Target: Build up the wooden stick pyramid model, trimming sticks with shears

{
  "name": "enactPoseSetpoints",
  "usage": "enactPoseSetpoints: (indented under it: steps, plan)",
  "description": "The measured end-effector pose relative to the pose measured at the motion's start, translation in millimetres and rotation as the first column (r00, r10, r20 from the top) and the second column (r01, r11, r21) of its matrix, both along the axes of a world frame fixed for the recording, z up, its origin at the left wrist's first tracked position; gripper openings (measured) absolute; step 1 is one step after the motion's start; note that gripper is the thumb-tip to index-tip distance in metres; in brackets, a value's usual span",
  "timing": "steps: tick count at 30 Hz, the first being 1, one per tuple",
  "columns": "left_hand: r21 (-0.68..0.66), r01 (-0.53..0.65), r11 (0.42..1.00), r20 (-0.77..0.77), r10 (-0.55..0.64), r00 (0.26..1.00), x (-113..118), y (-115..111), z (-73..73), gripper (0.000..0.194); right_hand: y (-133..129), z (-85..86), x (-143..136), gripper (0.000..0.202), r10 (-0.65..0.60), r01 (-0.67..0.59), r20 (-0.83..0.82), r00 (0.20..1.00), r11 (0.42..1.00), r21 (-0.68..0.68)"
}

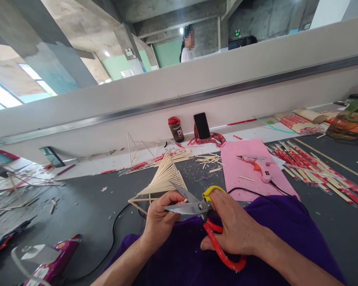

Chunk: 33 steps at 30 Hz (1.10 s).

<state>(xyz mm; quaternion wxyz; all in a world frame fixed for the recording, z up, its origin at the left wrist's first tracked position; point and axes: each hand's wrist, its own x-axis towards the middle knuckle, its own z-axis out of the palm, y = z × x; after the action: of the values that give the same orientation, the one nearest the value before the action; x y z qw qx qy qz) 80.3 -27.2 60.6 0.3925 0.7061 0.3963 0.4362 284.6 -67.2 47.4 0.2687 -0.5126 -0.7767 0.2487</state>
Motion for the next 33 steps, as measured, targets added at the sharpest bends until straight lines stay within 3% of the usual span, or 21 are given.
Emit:
enactPoseSetpoints:
  steps: [18,25,33]
  plan:
    - [0.225,0.003,0.974,-0.062,0.011,0.998,0.8,-1.5,-2.3,0.010,-3.4,-0.4,-5.0,0.048,-0.018,0.020,0.025,1.000,0.997,-0.069]
    - [0.248,-0.004,0.969,-0.010,0.007,1.000,2.1,-3.6,-3.2,0.012,-3.8,-15.8,-7.5,0.029,-0.021,0.021,0.005,1.000,0.997,-0.072]
    - [0.209,-0.023,0.978,0.035,0.016,0.999,4.4,-6.8,-6.6,0.012,-4.2,-28.0,-6.9,0.028,-0.032,0.030,-0.028,0.999,0.999,-0.040]
